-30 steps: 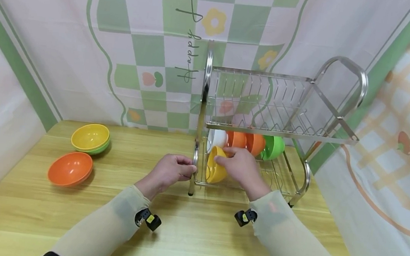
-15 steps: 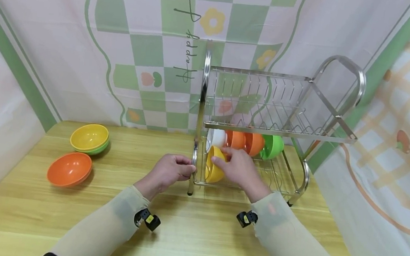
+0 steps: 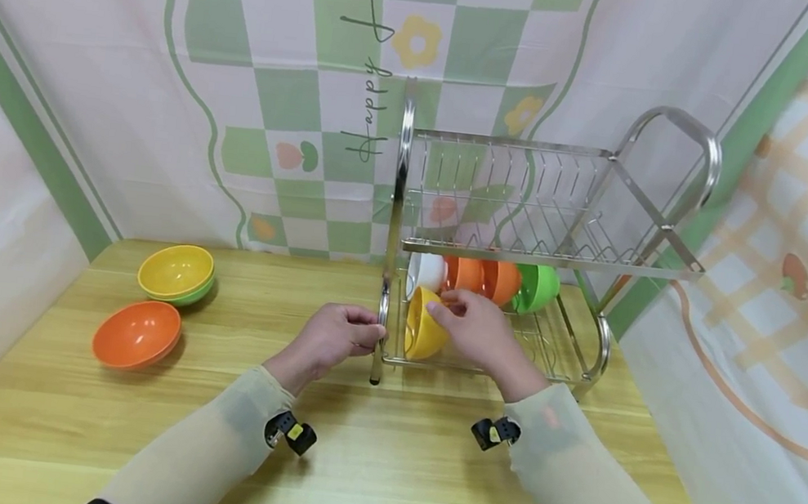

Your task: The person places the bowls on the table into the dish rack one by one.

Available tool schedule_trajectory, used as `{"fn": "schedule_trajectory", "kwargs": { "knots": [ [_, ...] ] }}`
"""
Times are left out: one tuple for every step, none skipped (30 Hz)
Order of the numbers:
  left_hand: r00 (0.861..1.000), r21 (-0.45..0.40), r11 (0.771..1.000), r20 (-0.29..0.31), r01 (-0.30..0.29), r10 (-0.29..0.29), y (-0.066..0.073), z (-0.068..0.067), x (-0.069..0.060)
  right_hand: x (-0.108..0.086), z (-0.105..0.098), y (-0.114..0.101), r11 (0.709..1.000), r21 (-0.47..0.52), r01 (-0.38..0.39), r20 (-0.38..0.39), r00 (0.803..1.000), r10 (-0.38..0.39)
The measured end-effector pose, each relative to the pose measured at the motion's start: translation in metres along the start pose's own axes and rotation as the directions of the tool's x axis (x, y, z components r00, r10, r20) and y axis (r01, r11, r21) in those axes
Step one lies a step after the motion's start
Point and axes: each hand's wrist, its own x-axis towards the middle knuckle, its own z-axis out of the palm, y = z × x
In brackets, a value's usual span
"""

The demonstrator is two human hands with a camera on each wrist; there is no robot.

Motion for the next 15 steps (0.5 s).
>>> {"fn": "schedule_trajectory", "kwargs": {
  "knots": [
    [1.000, -0.005, 1.000, 0.000, 0.000, 0.000, 0.000, 0.000, 0.000, -0.001, -0.001, 0.000, 1.000, 0.024, -0.008, -0.014, 1.000, 0.009],
    [1.000, -0.008, 1.000, -0.002, 0.002, -0.002, 0.000, 0.001, 0.000, -0.001, -0.003, 0.001, 0.999, 0.048, -0.013, -0.031, 0.999, 0.014],
    [1.000, -0.014, 1.000, -0.004, 0.002, -0.002, -0.001, 0.001, 0.000, -0.003, -0.005, 0.001, 0.998, 0.067, -0.020, -0.050, 0.998, 0.023],
    [1.000, -0.022, 1.000, -0.004, 0.002, -0.002, -0.001, 0.001, 0.000, -0.004, -0.007, 0.001, 0.995, 0.093, -0.028, -0.070, 0.997, 0.035],
    [1.000, -0.024, 1.000, -0.006, 0.004, -0.004, -0.001, 0.002, 0.001, -0.006, -0.009, 0.002, 0.992, 0.117, -0.038, -0.086, 0.995, 0.048],
    [1.000, -0.024, 1.000, -0.008, 0.004, -0.004, -0.002, 0.002, 0.001, -0.008, -0.011, 0.002, 0.987, 0.155, -0.047, -0.098, 0.993, 0.063],
    [1.000, -0.023, 1.000, -0.009, 0.004, -0.004, -0.002, 0.002, 0.001, -0.011, -0.013, 0.002, 0.976, 0.208, -0.057, -0.104, 0.991, 0.080],
    [1.000, -0.020, 1.000, -0.011, 0.003, -0.003, -0.002, 0.002, 0.001, -0.013, -0.015, 0.002, 0.965, 0.255, -0.058, -0.110, 0.990, 0.089],
    [1.000, -0.021, 1.000, -0.011, 0.002, -0.002, -0.002, 0.003, 0.001, -0.016, -0.017, 0.002, 0.951, 0.303, -0.058, -0.114, 0.989, 0.096],
    [1.000, -0.020, 1.000, -0.012, 0.002, -0.002, -0.002, 0.002, 0.001, -0.019, -0.018, 0.001, 0.933, 0.355, -0.051, -0.116, 0.988, 0.098],
    [1.000, -0.018, 1.000, -0.012, 0.002, -0.003, -0.002, 0.002, 0.001, -0.021, -0.019, 0.001, 0.911, 0.410, -0.040, -0.115, 0.989, 0.096],
    [1.000, -0.017, 1.000, -0.012, 0.002, -0.002, -0.002, 0.002, 0.001, -0.023, -0.021, 0.001, 0.885, 0.465, -0.027, -0.115, 0.989, 0.091],
    [1.000, -0.017, 1.000, -0.011, 0.001, -0.002, -0.002, 0.002, 0.001, -0.025, -0.021, 0.000, 0.862, 0.507, -0.012, -0.113, 0.990, 0.081],
    [1.000, -0.017, 1.000, -0.011, 0.001, -0.001, -0.002, 0.002, 0.001, -0.027, -0.022, 0.000, 0.844, 0.537, 0.002, -0.113, 0.991, 0.069],
    [1.000, -0.013, 1.000, -0.009, 0.001, -0.001, -0.002, 0.001, 0.001, -0.028, -0.023, 0.001, 0.824, 0.566, 0.015, -0.112, 0.992, 0.058]
  ]
}}
